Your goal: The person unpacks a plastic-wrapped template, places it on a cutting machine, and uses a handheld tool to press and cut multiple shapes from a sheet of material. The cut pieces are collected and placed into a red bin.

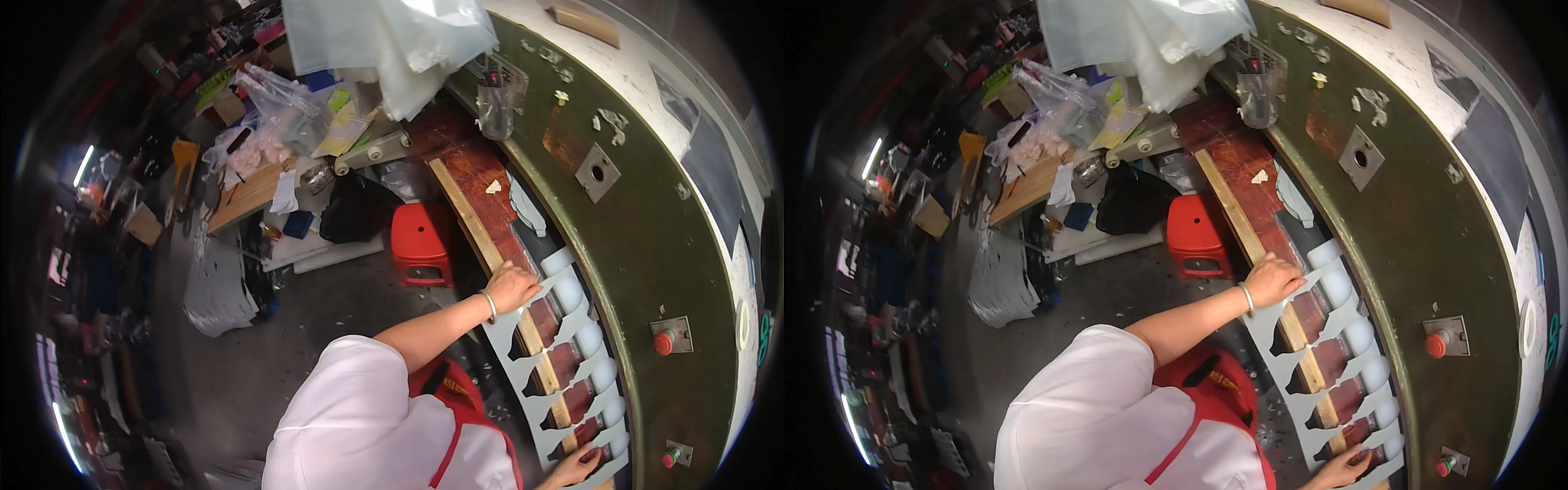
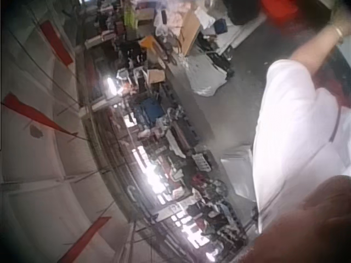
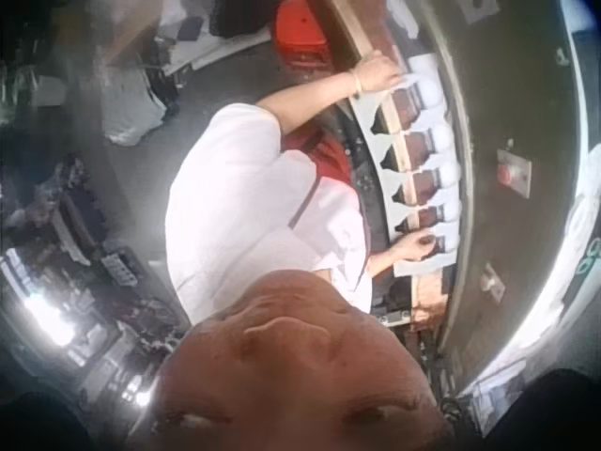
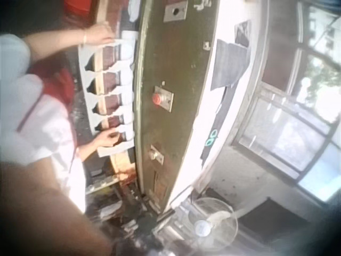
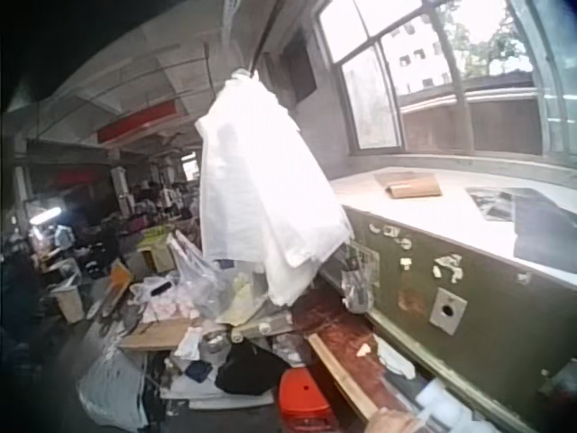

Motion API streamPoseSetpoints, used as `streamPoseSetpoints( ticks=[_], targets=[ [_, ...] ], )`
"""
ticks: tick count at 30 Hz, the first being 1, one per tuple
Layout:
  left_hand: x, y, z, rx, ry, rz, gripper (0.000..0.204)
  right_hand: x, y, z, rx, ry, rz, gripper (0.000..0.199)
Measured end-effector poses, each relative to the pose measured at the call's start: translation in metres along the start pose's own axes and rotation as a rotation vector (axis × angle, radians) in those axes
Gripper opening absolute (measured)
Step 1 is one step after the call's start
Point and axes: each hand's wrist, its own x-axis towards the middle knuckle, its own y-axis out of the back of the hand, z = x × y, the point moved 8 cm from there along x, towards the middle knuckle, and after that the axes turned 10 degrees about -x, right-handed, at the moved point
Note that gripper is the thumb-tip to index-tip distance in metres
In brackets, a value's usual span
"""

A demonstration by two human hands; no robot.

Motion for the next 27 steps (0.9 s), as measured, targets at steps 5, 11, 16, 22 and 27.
streamPoseSetpoints(
  ticks=[5,11,16,22,27],
  targets=[
    [-0.021,0.002,-0.009,0.028,0.002,-0.015,0.023,0.000,-0.001,0.023,0.170,-0.002,0.001,0.038],
    [-0.066,0.018,-0.015,0.061,0.087,-0.168,0.030,0.030,-0.034,-0.078,0.580,-0.033,-0.004,0.036],
    [-0.075,0.025,-0.007,0.302,0.119,-0.147,0.027,-0.036,-0.125,-0.285,0.489,0.810,-0.375,0.093],
    [-0.106,0.025,-0.016,0.325,0.112,-0.125,0.028,-0.051,-0.120,-0.290,0.619,0.569,-0.382,0.089],
    [-0.120,0.025,-0.020,0.298,0.083,-0.105,0.027,-0.015,-0.102,-0.233,1.169,0.117,-0.719,0.095]
  ],
)
